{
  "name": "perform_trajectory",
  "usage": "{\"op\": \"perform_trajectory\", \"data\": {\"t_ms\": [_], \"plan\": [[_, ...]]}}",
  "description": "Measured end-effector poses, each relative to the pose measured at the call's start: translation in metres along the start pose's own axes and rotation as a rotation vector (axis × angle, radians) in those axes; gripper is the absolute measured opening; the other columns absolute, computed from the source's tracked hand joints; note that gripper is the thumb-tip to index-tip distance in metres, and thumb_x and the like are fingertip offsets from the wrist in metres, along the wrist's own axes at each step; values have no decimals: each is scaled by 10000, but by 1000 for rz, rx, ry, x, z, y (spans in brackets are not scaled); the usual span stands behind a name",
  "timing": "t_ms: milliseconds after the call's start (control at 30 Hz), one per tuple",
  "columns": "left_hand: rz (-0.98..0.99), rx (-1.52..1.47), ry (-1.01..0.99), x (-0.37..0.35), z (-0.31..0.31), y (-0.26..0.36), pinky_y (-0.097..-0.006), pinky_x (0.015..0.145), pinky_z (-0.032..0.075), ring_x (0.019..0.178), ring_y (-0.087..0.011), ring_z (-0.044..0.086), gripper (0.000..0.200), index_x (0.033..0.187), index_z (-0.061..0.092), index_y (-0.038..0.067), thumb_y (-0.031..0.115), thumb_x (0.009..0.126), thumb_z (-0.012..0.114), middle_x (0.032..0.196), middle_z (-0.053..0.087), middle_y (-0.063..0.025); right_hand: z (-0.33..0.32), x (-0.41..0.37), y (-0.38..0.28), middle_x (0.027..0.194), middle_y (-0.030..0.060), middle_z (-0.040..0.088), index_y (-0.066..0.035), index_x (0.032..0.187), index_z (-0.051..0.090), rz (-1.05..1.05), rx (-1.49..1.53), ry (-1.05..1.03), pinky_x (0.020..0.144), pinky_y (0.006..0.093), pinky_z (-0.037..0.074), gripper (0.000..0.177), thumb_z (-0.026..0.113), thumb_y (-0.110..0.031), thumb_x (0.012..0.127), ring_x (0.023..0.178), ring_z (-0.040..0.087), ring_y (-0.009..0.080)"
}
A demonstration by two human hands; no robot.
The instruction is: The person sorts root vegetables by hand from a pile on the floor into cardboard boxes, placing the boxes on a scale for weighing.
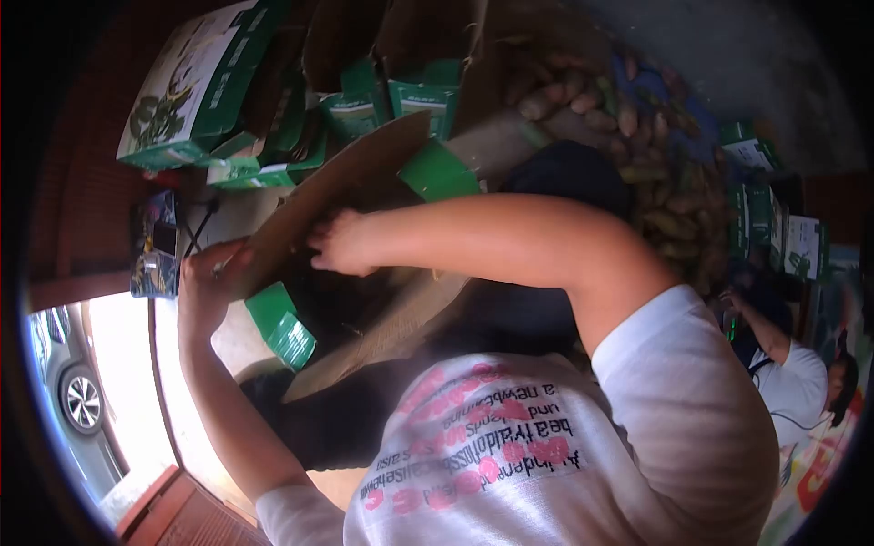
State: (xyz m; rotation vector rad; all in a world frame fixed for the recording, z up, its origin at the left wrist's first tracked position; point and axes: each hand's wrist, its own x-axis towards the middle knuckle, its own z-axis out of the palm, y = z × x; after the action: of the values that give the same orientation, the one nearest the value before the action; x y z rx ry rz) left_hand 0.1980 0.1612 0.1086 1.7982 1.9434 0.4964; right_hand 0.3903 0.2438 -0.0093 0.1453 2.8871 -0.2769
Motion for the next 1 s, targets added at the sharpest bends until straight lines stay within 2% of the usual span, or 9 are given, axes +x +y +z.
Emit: {"op": "perform_trajectory", "data": {"t_ms": [67, 167, 200, 267, 367, 467, 633, 767, 1000], "plan": [[-17, -28, -11, -1, 2, -4, -299, 764, 474, 827, -211, 661, 234, 996, 670, 17, 148, 803, 651, 906, 679, -149, -51, -31, -3, 1132, 120, 521, -107, 1124, 530, -47, 51, -27, 868, 417, 448, 348, 570, -151, 781, 1107, 499, 285], [-14, -39, 4, 1, 6, -15, -296, 769, 475, 825, -190, 656, 238, 1005, 667, 14, 148, 809, 646, 919, 683, -134, -107, -107, 14, 977, 148, 588, -63, 1005, 556, -41, 205, 318, 816, 421, 483, 242, 527, -166, 788, 977, 581, 308], [-5, -53, 1, 2, 7, -19, -294, 773, 474, 829, -184, 653, 237, 1006, 666, 11, 148, 814, 642, 923, 684, -131, -113, -138, 27, 937, 144, 602, -64, 999, 574, -101, 272, 656, 798, 424, 487, 246, 550, -175, 780, 943, 593, 295], [-21, -81, -16, -1, 4, -10, -297, 788, 473, 845, -174, 642, 245, 1023, 662, 12, 182, 854, 615, 925, 687, -111, -139, -220, 40, 1089, 110, 615, -48, 1101, 592, 195, 238, 862, 862, 310, 469, 321, 619, -97, 785, 976, 598, 232], [-17, -333, 24, -3, -1, -43, -323, 931, 423, 1007, -204, 593, 364, 1116, 601, -27, 269, 946, 476, 1064, 640, -135, -110, -343, 61, 931, 59, 604, -24, 1131, 560, 803, 294, 1080, 753, 257, 454, 272, 590, -97, 871, 830, 562, 126], [-24, -423, 151, -5, -10, -70, -393, 1004, 380, 1101, -260, 546, 511, 1117, 579, -68, 371, 970, 363, 1153, 585, -182, 26, -462, 92, 1076, 107, 631, -40, 1137, 561, 1130, 388, 1114, 846, 295, 469, 293, 587, -143, 864, 966, 605, 192], [-138, -558, 328, -16, -23, -97, -429, 1064, 303, 1226, -276, 437, 545, 1119, 573, -37, 432, 957, 349, 1250, 514, -198, 253, -536, 21, 1145, 151, 590, -2, 1187, 524, 1627, 895, 623, 880, 340, 450, 426, 640, -170, 814, 1017, 579, 242], [-246, -767, 513, -26, -26, -122, -439, 1067, 309, 1240, -310, 416, 489, 1192, 504, -46, 364, 965, 364, 1294, 469, -204, 325, -521, -42, 1025, 158, 607, -22, 1168, 515, 1792, 860, 99, 788, 362, 459, 434, 668, -155, 784, 935, 588, 244], [-319, -781, 663, -27, -27, -110, -388, 1071, 310, 1248, -295, 404, 464, 1247, 453, -46, 315, 964, 381, 1313, 459, -166, 376, -530, -98, 1222, 246, 509, 64, 1392, 82, 1965, 849, -510, 975, 417, 360, 957, 650, -332, 732, 1141, 505, 342]]}}
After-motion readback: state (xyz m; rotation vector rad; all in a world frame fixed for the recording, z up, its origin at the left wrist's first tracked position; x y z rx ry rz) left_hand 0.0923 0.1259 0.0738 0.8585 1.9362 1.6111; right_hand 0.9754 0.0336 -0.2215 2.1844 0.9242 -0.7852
